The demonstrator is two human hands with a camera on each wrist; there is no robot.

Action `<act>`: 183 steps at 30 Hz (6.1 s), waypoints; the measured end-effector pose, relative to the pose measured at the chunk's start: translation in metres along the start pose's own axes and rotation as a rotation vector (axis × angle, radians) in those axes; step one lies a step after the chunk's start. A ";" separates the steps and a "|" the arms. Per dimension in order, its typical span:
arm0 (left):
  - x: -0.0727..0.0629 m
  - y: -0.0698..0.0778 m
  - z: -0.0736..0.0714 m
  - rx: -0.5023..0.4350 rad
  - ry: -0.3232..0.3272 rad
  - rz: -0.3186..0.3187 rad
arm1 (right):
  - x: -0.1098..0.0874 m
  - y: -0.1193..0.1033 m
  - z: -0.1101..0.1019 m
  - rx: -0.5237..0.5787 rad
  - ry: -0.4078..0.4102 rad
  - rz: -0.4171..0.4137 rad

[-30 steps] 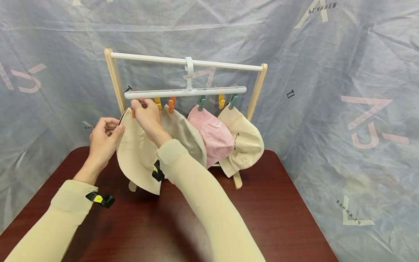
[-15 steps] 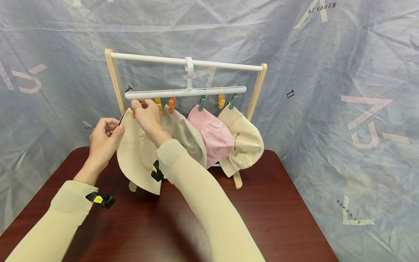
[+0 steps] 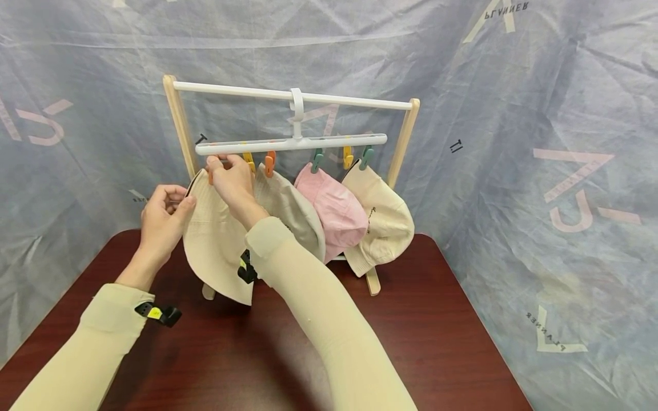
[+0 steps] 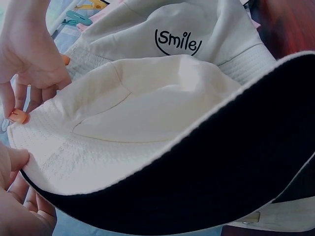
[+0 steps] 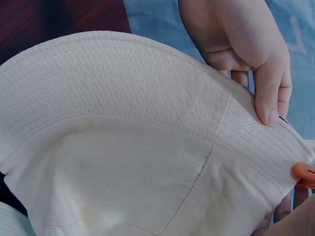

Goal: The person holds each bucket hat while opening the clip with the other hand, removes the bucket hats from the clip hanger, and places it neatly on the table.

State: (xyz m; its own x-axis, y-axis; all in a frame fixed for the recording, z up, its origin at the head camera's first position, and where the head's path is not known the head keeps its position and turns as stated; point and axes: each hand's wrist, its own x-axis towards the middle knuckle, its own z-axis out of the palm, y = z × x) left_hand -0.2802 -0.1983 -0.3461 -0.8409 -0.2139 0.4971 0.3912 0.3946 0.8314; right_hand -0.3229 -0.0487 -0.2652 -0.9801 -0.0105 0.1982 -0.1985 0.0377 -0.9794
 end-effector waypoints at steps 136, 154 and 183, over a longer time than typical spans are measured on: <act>-0.039 -0.033 -0.018 -0.254 0.143 -0.146 | -0.001 0.001 -0.010 0.043 -0.158 -0.027; -0.041 -0.038 -0.014 -0.314 0.162 -0.123 | 0.003 0.002 -0.015 0.031 -0.174 -0.049; -0.042 -0.040 -0.012 -0.333 0.173 -0.102 | 0.004 0.008 -0.019 -0.063 -0.225 -0.093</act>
State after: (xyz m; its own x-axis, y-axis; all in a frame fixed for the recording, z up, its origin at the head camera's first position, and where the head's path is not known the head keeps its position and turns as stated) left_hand -0.2558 -0.2159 -0.3974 -0.8172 -0.3958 0.4189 0.4331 0.0576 0.8995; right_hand -0.3282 -0.0290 -0.2715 -0.9336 -0.2391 0.2668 -0.2945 0.0882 -0.9516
